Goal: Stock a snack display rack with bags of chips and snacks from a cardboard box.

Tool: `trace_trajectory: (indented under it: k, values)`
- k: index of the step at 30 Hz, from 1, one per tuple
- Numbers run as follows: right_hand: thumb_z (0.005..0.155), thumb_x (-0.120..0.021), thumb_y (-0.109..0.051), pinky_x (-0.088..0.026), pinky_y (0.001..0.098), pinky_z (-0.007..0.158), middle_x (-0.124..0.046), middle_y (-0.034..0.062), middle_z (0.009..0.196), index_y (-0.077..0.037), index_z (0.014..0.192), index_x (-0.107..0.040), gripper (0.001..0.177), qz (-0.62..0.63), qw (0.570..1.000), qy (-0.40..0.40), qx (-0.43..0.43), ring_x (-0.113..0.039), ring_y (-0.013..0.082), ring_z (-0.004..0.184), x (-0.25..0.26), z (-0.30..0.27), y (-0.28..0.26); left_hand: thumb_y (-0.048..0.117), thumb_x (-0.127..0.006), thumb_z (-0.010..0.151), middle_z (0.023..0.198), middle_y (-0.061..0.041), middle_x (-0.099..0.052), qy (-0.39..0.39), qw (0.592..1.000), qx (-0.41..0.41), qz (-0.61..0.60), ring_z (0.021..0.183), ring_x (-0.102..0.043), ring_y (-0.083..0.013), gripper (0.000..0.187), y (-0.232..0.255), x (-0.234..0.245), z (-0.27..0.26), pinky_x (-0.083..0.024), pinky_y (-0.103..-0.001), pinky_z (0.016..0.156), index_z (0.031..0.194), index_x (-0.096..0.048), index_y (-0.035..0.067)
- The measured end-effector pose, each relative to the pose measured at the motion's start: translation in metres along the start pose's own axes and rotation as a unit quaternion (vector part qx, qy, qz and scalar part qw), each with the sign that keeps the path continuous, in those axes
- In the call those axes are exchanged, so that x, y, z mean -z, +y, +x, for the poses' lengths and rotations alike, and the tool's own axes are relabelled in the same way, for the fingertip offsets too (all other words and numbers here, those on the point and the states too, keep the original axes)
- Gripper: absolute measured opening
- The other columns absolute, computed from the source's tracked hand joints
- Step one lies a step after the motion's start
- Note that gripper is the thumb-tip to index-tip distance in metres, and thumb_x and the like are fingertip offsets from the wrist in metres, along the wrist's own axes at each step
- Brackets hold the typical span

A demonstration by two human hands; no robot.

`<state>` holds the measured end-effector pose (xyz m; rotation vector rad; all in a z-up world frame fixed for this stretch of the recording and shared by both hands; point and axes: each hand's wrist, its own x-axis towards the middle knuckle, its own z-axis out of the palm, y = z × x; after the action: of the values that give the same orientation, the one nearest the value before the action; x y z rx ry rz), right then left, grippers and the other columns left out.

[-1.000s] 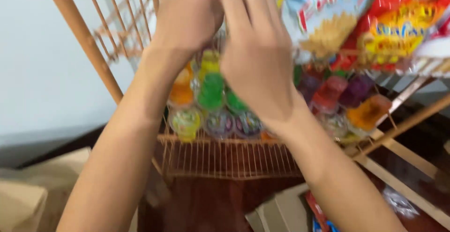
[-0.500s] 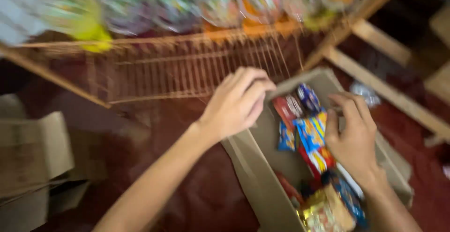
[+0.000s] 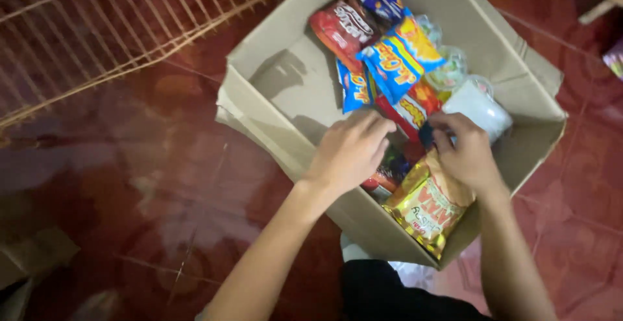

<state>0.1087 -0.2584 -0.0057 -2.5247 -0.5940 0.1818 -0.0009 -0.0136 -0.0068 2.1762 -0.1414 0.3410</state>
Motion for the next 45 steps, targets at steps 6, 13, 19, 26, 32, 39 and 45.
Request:
trace_trajectory:
  k: [6, 13, 19, 26, 32, 39, 45]
  values:
    - [0.091, -0.072, -0.022, -0.049, 0.0440, 0.096, -0.071, 0.0208, 0.121, -0.002, 0.113, -0.071, 0.030, -0.024, 0.970, -0.190, 0.149, -0.065, 0.0361, 0.115, 0.029, 0.011, 0.023, 0.030, -0.075, 0.079, 0.105, -0.012, -0.069, -0.108, 0.987, 0.022, 0.116, 0.101, -0.068, -0.0339, 0.033, -0.009, -0.026, -0.011, -0.054, -0.048, 0.083, 0.104, -0.068, 0.009]
    - [0.094, -0.069, -0.022, -0.052, 0.0345, 0.089, -0.073, 0.0088, 0.106, -0.005, 0.117, -0.065, 0.029, 0.105, 0.971, -0.211, -0.027, -0.068, 0.0197, 0.102, 0.030, 0.010, 0.055, 0.045, -0.070, 0.084, 0.103, -0.013, -0.073, -0.235, 0.964, 0.071, 0.099, 0.099, -0.070, -0.0338, 0.041, -0.006, -0.016, -0.004, -0.056, -0.048, 0.083, 0.105, -0.073, 0.010]
    - [0.109, -0.061, -0.013, -0.049, 0.0316, 0.093, -0.065, 0.0066, 0.108, -0.006, 0.123, -0.053, 0.017, 0.392, 0.916, -0.014, -0.083, -0.060, 0.0156, 0.102, 0.023, 0.011, 0.079, 0.050, -0.060, 0.096, 0.117, -0.016, -0.073, -0.171, 0.964, 0.186, -0.082, 0.106, -0.070, -0.0367, 0.055, 0.008, 0.003, 0.011, -0.055, -0.050, 0.088, 0.135, -0.059, 0.011]
    - [0.108, -0.060, -0.007, -0.055, 0.0430, 0.101, -0.064, 0.0055, 0.116, -0.009, 0.119, -0.052, 0.013, 0.690, 0.716, 0.087, -0.068, -0.065, 0.0211, 0.110, 0.028, 0.013, -0.008, 0.042, -0.074, 0.093, 0.131, -0.025, -0.067, -0.024, 0.959, 0.128, -0.250, 0.119, -0.069, -0.0313, 0.079, 0.020, 0.001, 0.007, -0.054, -0.041, 0.098, 0.149, -0.042, -0.003]
    - [0.105, -0.063, 0.001, -0.053, 0.0405, 0.105, -0.063, 0.0095, 0.126, -0.002, 0.134, -0.055, 0.030, 0.640, 0.768, -0.004, 0.015, -0.063, 0.0216, 0.119, 0.031, 0.020, 0.002, 0.029, -0.081, 0.085, 0.111, -0.015, -0.078, 0.059, 0.933, 0.186, -0.303, 0.098, -0.076, -0.0186, 0.065, 0.033, 0.034, 0.064, -0.061, -0.032, 0.085, 0.138, -0.053, 0.001]
    - [0.094, -0.067, -0.009, -0.047, 0.0379, 0.106, -0.056, 0.0128, 0.143, -0.004, 0.150, -0.041, 0.062, 0.537, 0.838, -0.036, 0.091, -0.058, 0.0218, 0.127, 0.065, 0.055, -0.054, 0.015, -0.082, 0.088, 0.109, -0.014, -0.076, 0.216, 0.907, 0.110, -0.344, 0.094, -0.072, -0.0151, 0.052, 0.065, 0.019, 0.146, -0.060, -0.031, 0.078, 0.131, -0.056, 0.001]
    - [0.107, -0.051, -0.031, -0.048, 0.0323, 0.104, -0.061, 0.0098, 0.138, -0.002, 0.147, -0.046, 0.049, 0.506, 0.860, 0.066, 0.024, -0.059, 0.0152, 0.123, 0.065, 0.093, -0.095, 0.020, -0.068, 0.102, 0.110, -0.015, -0.075, 0.297, 0.933, 0.055, -0.194, 0.099, -0.075, -0.0182, 0.048, 0.087, 0.043, 0.157, -0.061, -0.033, 0.086, 0.139, -0.043, 0.002]
